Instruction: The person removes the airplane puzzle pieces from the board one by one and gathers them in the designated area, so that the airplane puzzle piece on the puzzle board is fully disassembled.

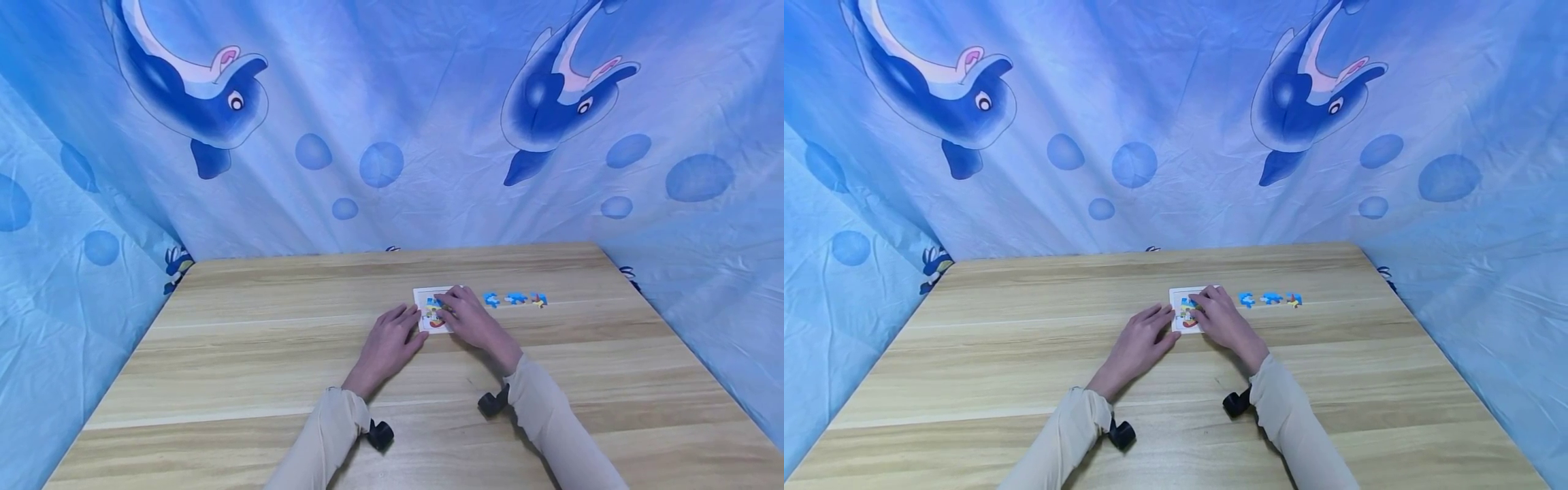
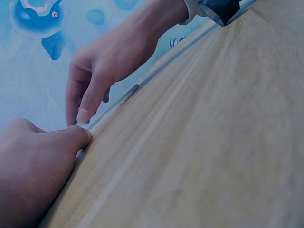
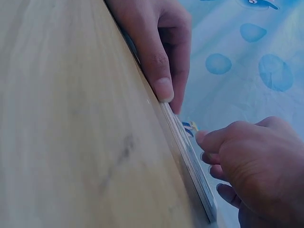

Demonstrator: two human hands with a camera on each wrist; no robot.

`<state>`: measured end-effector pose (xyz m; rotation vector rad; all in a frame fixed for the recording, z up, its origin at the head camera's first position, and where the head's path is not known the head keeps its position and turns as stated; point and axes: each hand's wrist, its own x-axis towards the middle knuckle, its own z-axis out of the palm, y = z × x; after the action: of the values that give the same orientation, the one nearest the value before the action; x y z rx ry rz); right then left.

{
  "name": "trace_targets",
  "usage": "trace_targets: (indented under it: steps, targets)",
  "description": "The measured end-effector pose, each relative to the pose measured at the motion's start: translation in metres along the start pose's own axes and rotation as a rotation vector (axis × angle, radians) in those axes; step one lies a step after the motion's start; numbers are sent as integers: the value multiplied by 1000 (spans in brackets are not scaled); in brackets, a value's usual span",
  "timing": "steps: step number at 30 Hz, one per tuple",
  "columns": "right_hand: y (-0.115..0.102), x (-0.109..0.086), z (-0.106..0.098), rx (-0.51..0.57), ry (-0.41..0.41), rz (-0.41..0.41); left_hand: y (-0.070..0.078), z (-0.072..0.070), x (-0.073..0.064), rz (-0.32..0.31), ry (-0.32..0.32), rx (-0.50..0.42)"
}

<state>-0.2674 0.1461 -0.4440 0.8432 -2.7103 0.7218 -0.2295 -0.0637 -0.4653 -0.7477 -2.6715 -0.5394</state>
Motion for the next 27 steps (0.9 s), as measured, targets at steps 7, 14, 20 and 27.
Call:
trace_targets:
  steps: [7,14,20,27]
  targets:
    - [9,-14,-11,-25,17,5,0,1,0,-8,-9,-6]
    - [25,-31,-20,-11,73,5,-1,1,-1,-12,-11,-1]
    - [36,-47,-30,-20,92,12,-1,0,0,-26,-23,-4]
    - [46,-65,-40,-53,113,31,0,2,0,-27,-21,-5]
